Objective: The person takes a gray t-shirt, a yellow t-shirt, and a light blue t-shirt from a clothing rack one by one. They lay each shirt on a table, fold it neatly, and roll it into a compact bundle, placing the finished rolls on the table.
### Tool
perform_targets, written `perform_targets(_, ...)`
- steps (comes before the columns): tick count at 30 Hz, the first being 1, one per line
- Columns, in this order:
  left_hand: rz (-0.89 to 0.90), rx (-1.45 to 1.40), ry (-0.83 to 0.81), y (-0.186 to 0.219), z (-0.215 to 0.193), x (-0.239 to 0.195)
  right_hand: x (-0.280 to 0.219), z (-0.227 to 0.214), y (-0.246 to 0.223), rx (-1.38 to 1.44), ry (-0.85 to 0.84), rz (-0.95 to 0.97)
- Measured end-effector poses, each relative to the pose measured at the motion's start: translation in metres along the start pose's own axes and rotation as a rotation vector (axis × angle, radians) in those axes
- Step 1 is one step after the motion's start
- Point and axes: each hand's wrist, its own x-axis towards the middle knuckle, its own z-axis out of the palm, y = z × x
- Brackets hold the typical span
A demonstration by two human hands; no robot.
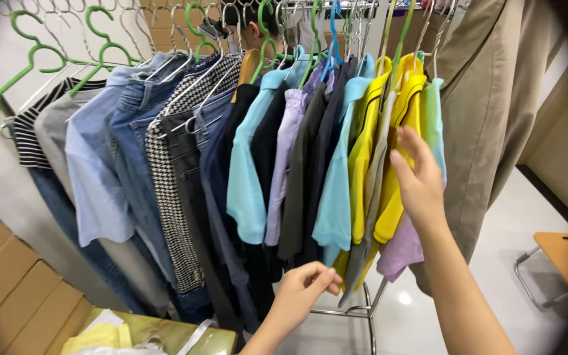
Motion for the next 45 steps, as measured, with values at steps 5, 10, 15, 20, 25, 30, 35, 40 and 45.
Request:
perform_targets(5,0.076,-0.077,-0.105,0.026,0.018,0.043,0.076,0.015,0.012,-0.05,-0.029,0.101)
perform_targets(10,0.068,-0.085,-0.18,0.034,0.023,0.07,0.119,0.028,0.037,-0.132,-0.1,0.278)
perform_targets(15,0.102,-0.093,-0.287,0.044,0.029,0.095,0.106,0.017,0.037,-0.149,0.001,0.29)
perform_targets(20,0.27,0.012,-0.304,0.059,0.047,0.124,0.105,-0.013,0.062,-0.535,-0.023,0.274)
perform_targets(25,0.488,0.107,-0.289,0.064,0.062,0.149,0.1,-0.033,0.076,-0.676,-0.097,-0.009)
perform_targets(30,0.549,0.122,-0.187,0.049,0.058,0.184,0.089,-0.037,0.04,-0.486,-0.268,0.273)
perform_targets(35,0.447,0.012,-0.173,0.073,0.058,0.182,0.081,-0.043,0.031,-0.449,-0.369,0.289)
perform_targets(40,0.378,-0.05,-0.216,0.075,0.061,0.18,0.067,-0.039,0.039,-0.59,-0.335,0.036)
perform_targets(45,0.367,0.004,-0.234,0.073,0.059,0.184,0.053,-0.047,0.061,-1.046,-0.304,-0.389)
